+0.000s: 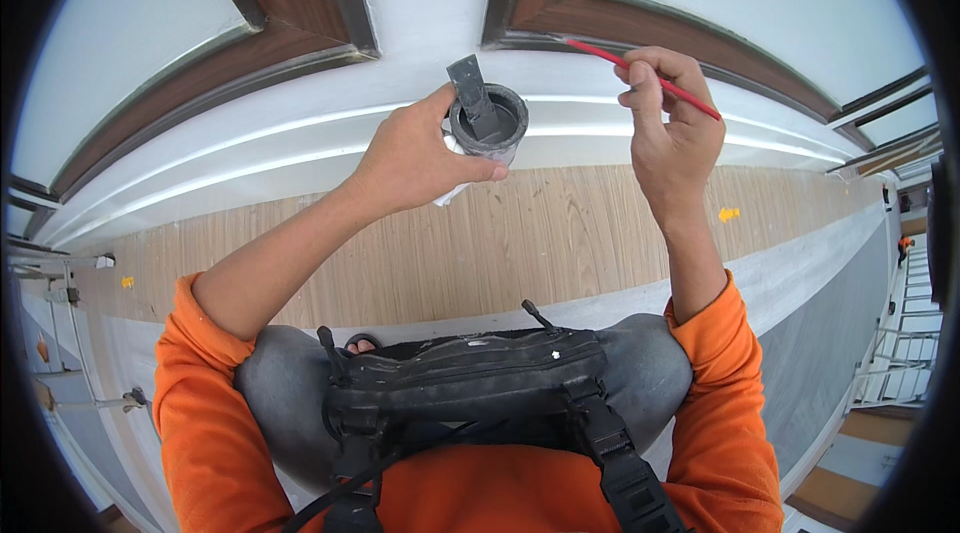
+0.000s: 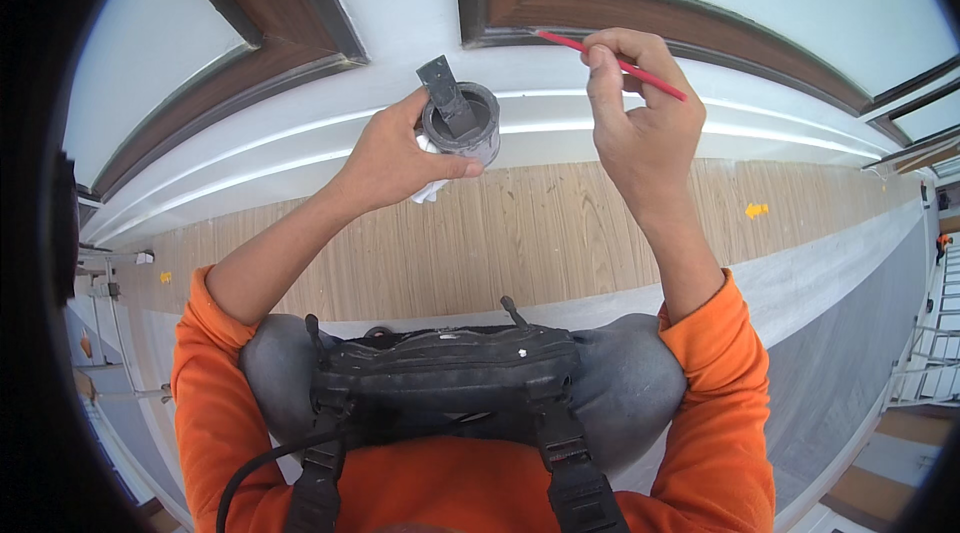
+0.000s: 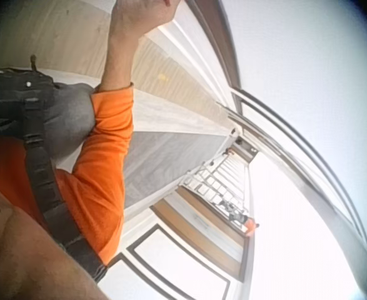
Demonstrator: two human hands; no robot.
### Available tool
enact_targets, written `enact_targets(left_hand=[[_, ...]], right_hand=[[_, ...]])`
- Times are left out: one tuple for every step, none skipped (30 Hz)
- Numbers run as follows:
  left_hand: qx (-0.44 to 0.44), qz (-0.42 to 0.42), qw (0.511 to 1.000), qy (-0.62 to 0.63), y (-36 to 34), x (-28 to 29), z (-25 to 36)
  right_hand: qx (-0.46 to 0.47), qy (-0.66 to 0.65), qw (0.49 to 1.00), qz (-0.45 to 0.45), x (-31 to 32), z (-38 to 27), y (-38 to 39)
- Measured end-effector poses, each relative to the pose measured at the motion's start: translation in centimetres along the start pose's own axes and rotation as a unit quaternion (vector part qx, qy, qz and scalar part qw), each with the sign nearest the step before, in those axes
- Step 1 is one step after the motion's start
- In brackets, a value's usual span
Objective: The person paints the edges of a white ceiling with dark brown trim using a small paintbrush and a paint can. They repeatedly dip the brush into the can and apply paint along the trim, occasionally wiping excess paint with a cloth.
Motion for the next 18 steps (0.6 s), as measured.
enact_targets(left_hand=[[-0.002, 0.001, 1.0, -0.003, 0.0, 0.1, -0.1], [-0.005, 0.002, 1.0, -0.006, 0.1, 0.1, -0.2], [-0.006, 0.002, 1.0, -0.004, 0.1, 0.1, -0.2], [-0.007, 0.003, 1.0, -0.002, 0.1, 0.1, -0.2], [-0.008, 0.004, 1.0, 0.0, 0.2, 0.2, -0.3], [-0.005, 0.004, 1.0, 0.0, 0.2, 0.2, -0.2], [-0.003, 0.002, 1.0, 0.0, 0.1, 0.1, 0.1], [-0.001, 0.0, 1.0, 0.0, 0.1, 0.0, 0.2], [0.0, -0.001, 1.0, -0.001, 0.0, -0.1, 0.2], [0.001, -0.002, 1.0, -0.003, 0.0, -0.1, 0.0], [0.003, -0.002, 1.0, -0.004, 0.0, -0.1, -0.1], [0.001, -0.002, 1.0, -0.005, 0.0, -0.1, -0.2], [0.0, 0.001, 1.0, -0.004, 0.1, 0.0, -0.4], [0.0, 0.003, 1.0, -0.004, 0.1, 0.1, -0.5], [-0.001, 0.003, 1.0, -0.004, 0.1, 0.2, -0.4], [-0.002, 0.003, 1.0, -0.003, 0.1, 0.2, -0.2], [-0.004, 0.004, 1.0, -0.003, 0.1, 0.2, -0.1], [-0.003, 0.004, 1.0, -0.005, 0.1, 0.2, -0.1]], right_hand=[[0.005, 0.026, 1.0, 0.001, -0.1, 0.1, 0.0], [0.01, 0.053, 0.999, 0.001, -0.1, 0.2, -0.1], [0.015, 0.079, 0.997, 0.002, 0.0, 0.3, -0.1], [0.004, 0.093, 0.996, 0.006, 0.4, 0.6, -0.2], [-0.008, 0.106, 0.994, 0.011, 0.9, 0.9, -0.2], [-0.019, 0.119, 0.993, 0.015, 1.3, 1.1, -0.3], [-0.024, 0.11, 0.993, 0.022, 1.5, 1.2, -0.3], [-0.007, 0.088, 0.996, 0.02, 1.3, 0.8, -0.3], [0.01, 0.066, 0.998, 0.019, 1.0, 0.4, -0.3], [0.026, 0.042, 0.999, 0.018, 0.7, 0.1, -0.2], [0.024, 0.059, 0.998, 0.016, 0.6, 0.2, -0.2], [0.023, 0.077, 0.997, 0.014, 0.6, 0.2, -0.2], [0.021, 0.093, 0.995, 0.01, 0.4, 0.3, -0.2], [0.005, 0.124, 0.992, 0.01, 0.7, 0.7, -0.3], [-0.011, 0.155, 0.988, 0.011, 1.4, 1.0, -0.4], [-0.027, 0.187, 0.982, 0.011, 2.0, 1.3, -0.5], [-0.027, 0.178, 0.983, 0.029, 2.5, 1.2, -0.5], [-0.009, 0.149, 0.988, 0.029, 2.3, 1.0, -0.6]])
Point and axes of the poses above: each hand's wrist, its own y-axis away from the middle knuckle, its own x-axis out of the back of the hand, z = x × y, the point moved 10 cm from there along -y, towards the middle knuckle, and after that the axes turned 15 degrees about y, right-handed, at the moved point
